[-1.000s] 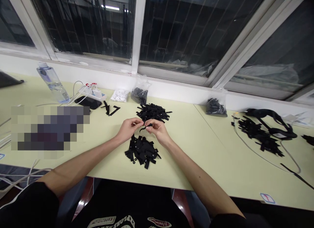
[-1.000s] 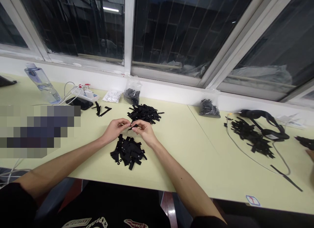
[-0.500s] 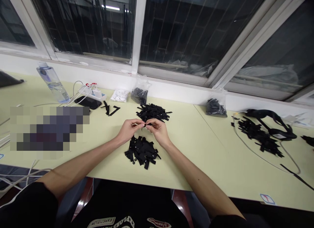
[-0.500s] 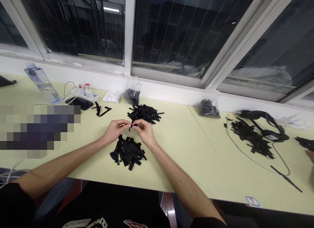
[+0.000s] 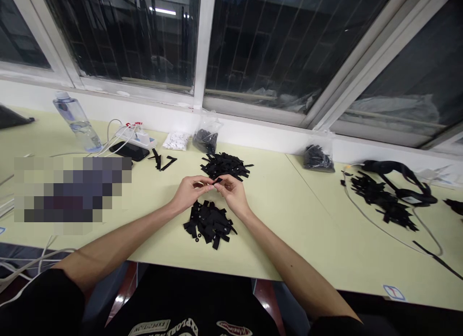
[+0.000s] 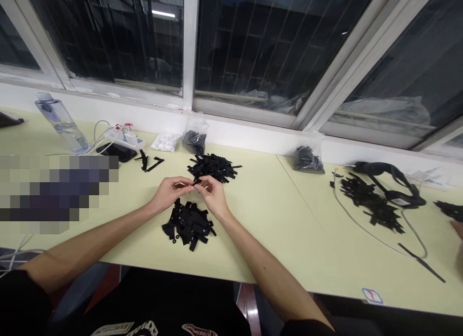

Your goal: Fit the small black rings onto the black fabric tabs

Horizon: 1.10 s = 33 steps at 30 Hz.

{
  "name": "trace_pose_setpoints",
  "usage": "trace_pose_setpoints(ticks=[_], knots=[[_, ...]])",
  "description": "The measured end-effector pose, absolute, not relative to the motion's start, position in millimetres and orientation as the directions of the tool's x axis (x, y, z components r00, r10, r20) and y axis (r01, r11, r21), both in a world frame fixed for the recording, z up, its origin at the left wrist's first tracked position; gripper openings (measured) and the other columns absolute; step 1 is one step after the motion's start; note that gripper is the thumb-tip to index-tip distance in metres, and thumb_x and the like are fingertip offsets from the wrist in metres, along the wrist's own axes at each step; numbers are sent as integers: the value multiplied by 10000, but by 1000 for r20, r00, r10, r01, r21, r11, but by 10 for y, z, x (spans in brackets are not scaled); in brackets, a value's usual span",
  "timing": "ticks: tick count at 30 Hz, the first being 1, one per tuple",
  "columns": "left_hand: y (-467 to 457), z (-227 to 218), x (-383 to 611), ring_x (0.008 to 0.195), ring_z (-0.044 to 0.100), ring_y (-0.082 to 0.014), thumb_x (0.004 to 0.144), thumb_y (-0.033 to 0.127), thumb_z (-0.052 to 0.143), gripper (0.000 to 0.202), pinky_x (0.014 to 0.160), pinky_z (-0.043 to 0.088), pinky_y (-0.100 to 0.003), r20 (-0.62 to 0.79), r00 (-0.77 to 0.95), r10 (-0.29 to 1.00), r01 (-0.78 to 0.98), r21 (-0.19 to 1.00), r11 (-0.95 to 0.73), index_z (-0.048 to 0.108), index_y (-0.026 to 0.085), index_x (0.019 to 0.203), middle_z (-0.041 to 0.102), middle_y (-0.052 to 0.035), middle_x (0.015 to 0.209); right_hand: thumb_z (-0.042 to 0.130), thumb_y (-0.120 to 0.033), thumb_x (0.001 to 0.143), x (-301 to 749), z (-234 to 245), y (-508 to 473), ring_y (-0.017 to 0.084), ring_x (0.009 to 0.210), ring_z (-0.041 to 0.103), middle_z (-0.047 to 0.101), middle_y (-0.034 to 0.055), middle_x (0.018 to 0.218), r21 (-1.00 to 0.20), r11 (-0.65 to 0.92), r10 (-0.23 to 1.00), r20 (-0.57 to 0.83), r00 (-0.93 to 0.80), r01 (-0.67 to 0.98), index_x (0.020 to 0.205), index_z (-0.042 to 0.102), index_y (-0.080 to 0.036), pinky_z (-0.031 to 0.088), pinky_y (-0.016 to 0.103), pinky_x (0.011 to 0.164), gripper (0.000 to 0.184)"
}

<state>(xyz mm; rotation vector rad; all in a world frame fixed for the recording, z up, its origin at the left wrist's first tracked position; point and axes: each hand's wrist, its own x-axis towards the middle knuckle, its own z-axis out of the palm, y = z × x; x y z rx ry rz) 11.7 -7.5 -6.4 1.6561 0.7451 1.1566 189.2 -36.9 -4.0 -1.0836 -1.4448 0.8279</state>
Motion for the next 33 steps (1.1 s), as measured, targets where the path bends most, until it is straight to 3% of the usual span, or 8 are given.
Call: trace_pose_setpoints(ticks=[8,19,27,33], knots=[[-89,-93,125,803,676,-209,752,391,758,271,764,544,-325,333,323,886,-27,939,-343,755,155,886,742,-79,888,604,-364,844,1859,-113,-386,160,686,572,643,27,781,-853,364,915,402,25,373,835,619,-182,453,276,624,183],[-122,-126,156,791,666,-204,761,374,753,240,750,536,-315,347,305,887,-22,934,-357,748,149,847,734,-71,858,554,-289,859,1802,-112,-439,146,632,545,614,15,771,-800,379,895,445,36,466,817,575,-190,435,272,590,109],[-82,-40,128,824,665,-195,817,379,698,239,792,533,-319,401,365,840,44,894,-446,710,154,897,717,-66,892,601,-357,856,1861,-83,-388,150,636,552,598,6,731,-850,382,912,410,0,363,830,594,-199,451,273,590,161],[-74,-8,93,868,675,-182,892,319,601,230,853,513,-324,443,393,806,164,828,-535,672,212,1083,729,-37,938,656,-432,817,1979,-24,-301,145,571,551,583,0,644,-918,348,932,360,36,189,854,618,-184,427,262,526,254]])
